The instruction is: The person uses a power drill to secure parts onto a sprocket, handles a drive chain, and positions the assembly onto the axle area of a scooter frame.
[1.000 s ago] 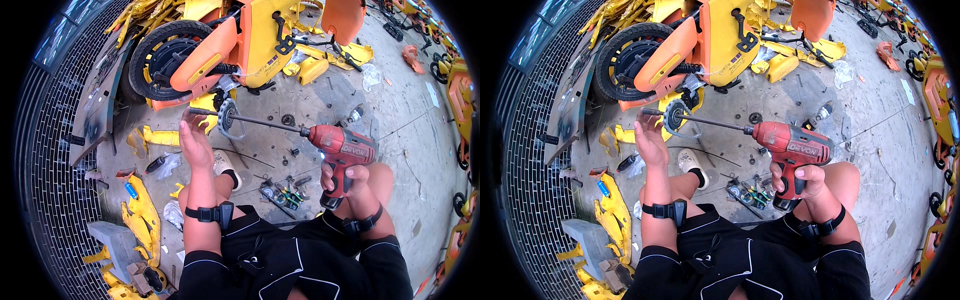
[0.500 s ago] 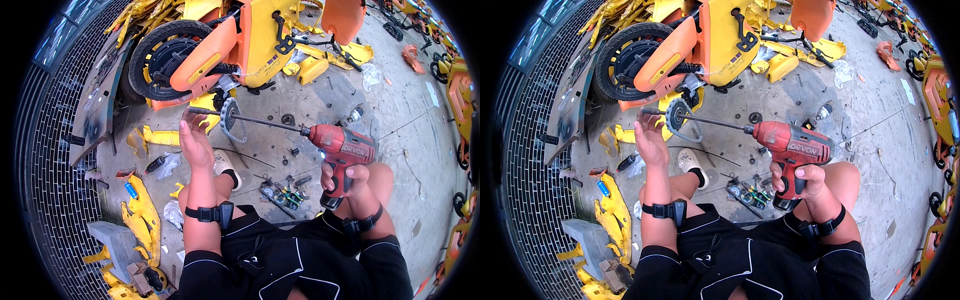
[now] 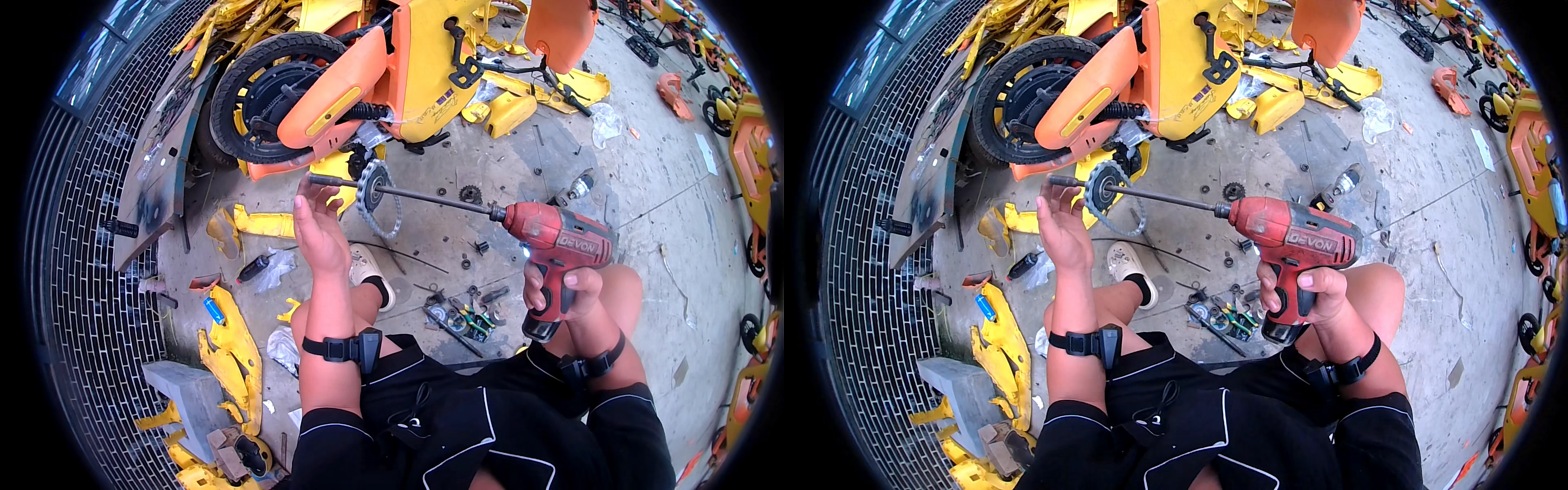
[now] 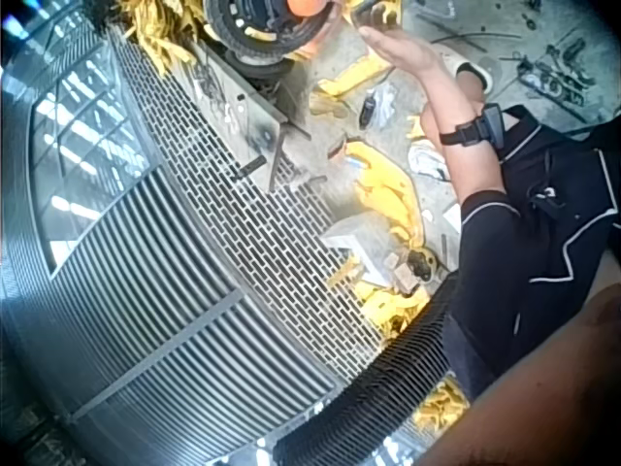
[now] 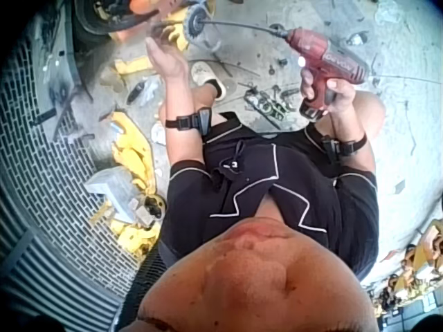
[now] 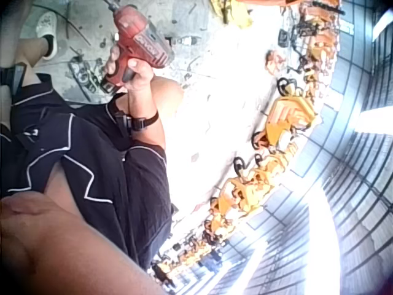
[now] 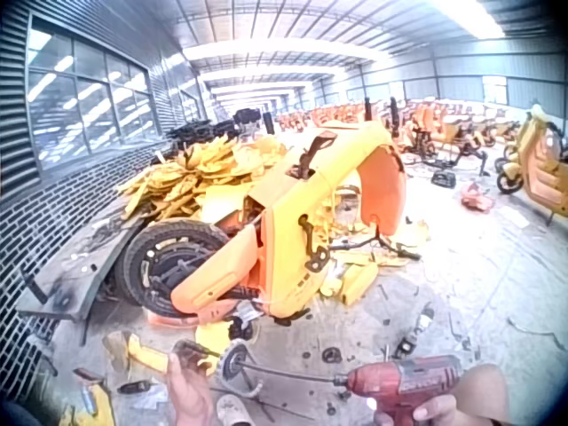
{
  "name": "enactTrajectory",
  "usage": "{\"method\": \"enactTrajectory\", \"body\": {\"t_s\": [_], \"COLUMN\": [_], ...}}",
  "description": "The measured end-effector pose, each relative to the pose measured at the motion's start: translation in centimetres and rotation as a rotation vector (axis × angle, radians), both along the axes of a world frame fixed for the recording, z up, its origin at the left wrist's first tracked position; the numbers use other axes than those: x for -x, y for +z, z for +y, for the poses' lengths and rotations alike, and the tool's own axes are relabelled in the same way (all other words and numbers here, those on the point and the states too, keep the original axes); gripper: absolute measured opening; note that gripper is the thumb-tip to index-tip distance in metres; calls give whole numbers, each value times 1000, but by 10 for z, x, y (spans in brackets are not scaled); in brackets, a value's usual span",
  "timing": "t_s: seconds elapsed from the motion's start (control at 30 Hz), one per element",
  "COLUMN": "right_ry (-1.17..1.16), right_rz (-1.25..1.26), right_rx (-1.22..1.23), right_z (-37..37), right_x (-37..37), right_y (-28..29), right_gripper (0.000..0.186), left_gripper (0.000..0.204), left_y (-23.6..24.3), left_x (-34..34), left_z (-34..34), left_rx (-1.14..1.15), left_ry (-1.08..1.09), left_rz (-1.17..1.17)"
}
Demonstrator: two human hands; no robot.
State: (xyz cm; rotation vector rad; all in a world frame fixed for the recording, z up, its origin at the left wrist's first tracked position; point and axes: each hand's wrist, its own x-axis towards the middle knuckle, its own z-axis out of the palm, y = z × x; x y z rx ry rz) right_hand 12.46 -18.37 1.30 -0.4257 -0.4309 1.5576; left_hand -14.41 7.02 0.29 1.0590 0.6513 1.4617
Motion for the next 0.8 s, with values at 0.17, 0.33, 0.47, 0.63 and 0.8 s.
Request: {"method": "enactTrajectory", "body": {"t_s": [0.17,0.33,0.47,0.63,0.8], "right_ry": [-6,-8,-8,-5,2], "right_rz": [-14,-18,-23,-27,-11], "right_rx": [4,5,4,-3,1], "right_z": [1,1,1,1,0], "right_x": [0,0,0,0,1], "right_y": [0,0,0,-1,0], "right_gripper": [71,71,72,72,71], "left_gripper": [48,48,48,53,54], "left_y": [1,0,1,1,1], "left_x": [-1,-1,-1,-1,-1], "left_z": [-1,0,-1,-2,-2], "left_rx": [8,8,10,19,38], "left_ry": [-2,-2,2,-1,-9], "left_rz": [-6,-4,1,7,1]}}
